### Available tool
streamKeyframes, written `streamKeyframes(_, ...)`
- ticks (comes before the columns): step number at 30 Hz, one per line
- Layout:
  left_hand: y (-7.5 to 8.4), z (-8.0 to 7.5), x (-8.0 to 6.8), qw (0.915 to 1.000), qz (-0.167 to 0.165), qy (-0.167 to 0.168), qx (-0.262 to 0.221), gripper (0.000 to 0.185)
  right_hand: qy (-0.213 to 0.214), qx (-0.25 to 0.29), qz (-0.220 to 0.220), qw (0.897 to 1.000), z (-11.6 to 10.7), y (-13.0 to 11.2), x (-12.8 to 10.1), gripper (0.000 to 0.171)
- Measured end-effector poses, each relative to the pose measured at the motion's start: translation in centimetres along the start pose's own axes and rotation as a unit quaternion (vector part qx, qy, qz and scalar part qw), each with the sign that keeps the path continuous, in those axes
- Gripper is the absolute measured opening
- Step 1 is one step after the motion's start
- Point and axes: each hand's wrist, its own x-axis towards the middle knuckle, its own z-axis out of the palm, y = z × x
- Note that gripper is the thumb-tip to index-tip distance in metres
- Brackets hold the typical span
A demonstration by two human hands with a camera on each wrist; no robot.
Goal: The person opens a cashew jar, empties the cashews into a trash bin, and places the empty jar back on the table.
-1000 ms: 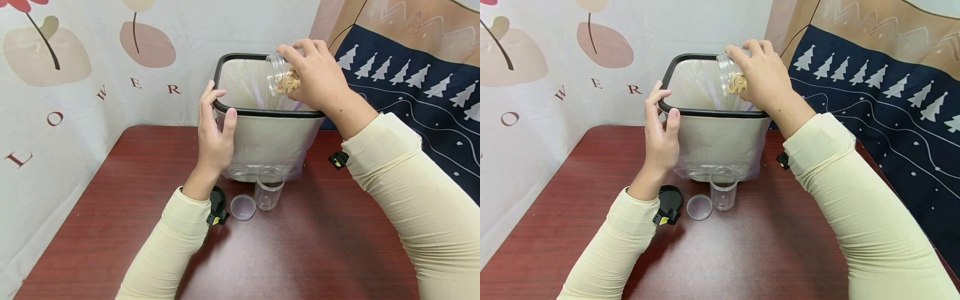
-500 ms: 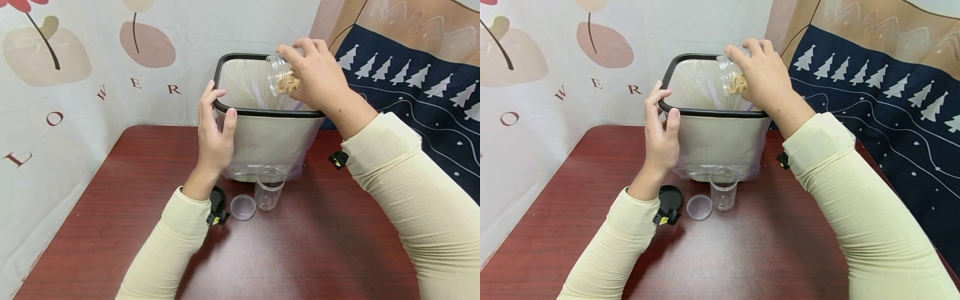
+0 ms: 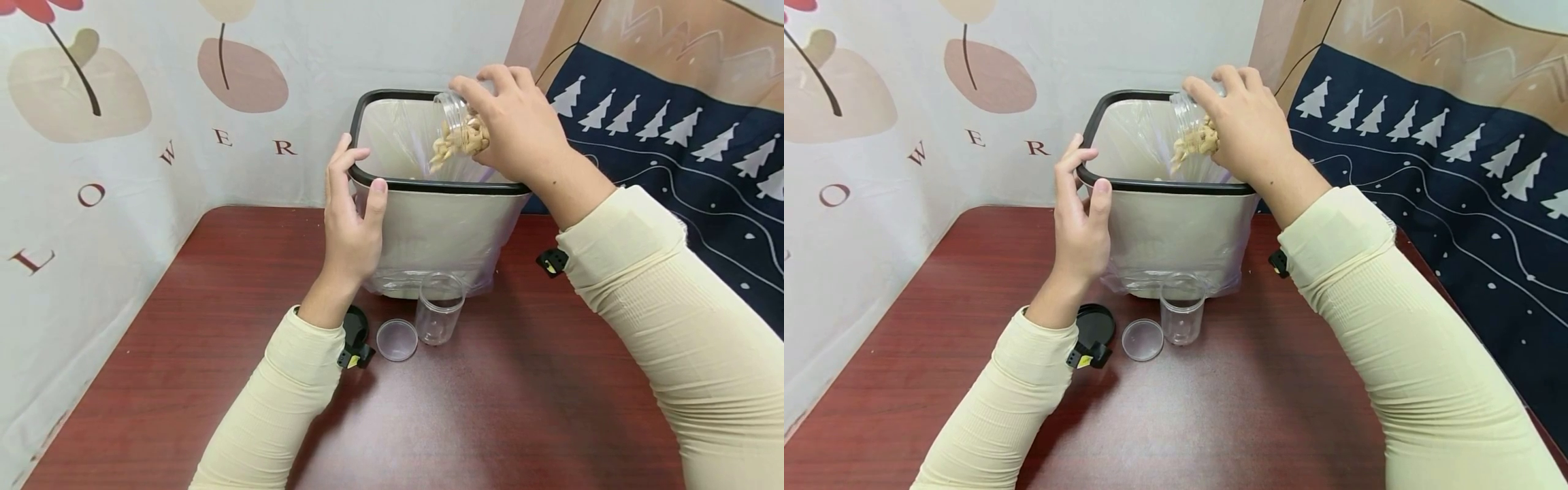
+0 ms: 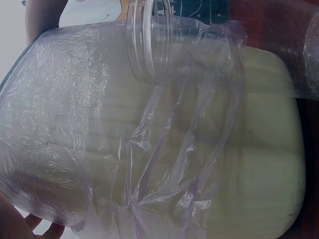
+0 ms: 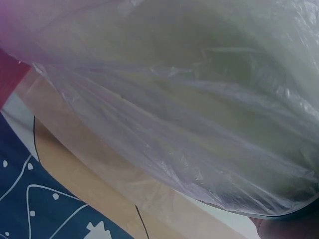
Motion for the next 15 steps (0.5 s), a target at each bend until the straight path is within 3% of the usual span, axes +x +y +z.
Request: streamKeyframes(15, -0.16, -0.02, -0.03, 1.0000, 0.001, -0.002, 0.000, 0.048, -0.002, 0.000, 0.004, 1.000, 0.01, -0.05, 0.03, 0.084)
